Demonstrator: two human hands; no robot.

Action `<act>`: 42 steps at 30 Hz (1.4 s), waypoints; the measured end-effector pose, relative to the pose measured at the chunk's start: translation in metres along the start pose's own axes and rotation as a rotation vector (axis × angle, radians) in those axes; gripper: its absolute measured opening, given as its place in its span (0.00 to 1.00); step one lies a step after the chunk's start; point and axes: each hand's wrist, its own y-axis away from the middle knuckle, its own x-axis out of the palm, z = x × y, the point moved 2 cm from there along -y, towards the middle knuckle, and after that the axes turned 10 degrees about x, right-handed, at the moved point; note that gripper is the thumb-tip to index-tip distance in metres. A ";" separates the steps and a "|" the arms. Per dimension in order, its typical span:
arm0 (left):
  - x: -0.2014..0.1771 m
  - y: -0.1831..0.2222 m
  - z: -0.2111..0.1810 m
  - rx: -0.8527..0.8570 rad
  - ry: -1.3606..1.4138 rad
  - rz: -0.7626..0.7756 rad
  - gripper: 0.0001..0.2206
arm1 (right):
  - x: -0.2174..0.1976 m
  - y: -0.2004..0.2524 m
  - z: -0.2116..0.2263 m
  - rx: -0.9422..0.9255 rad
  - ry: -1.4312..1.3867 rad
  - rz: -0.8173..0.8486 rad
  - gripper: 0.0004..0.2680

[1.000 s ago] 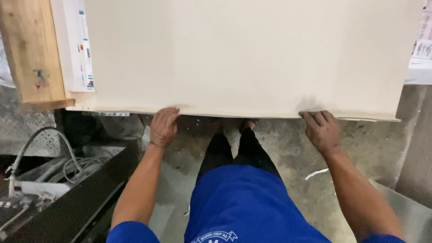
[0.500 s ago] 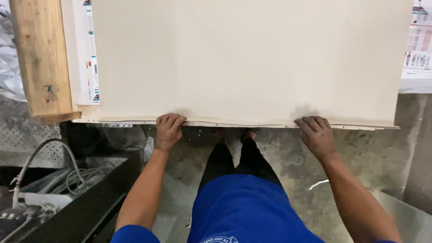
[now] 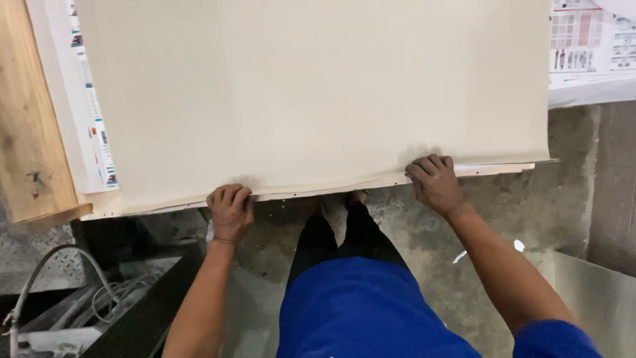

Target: Applying adhesive strips to the edges of a printing sheet or plate in a print shop.

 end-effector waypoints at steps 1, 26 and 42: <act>0.008 0.000 -0.004 0.006 -0.022 -0.015 0.13 | -0.001 -0.002 0.001 0.012 -0.010 0.004 0.07; 0.031 -0.088 -0.065 -0.360 0.148 0.203 0.17 | -0.011 -0.070 0.063 -0.473 0.042 0.427 0.21; 0.070 -0.125 -0.154 -0.245 0.112 0.168 0.29 | 0.004 -0.076 0.043 -0.410 0.109 0.375 0.21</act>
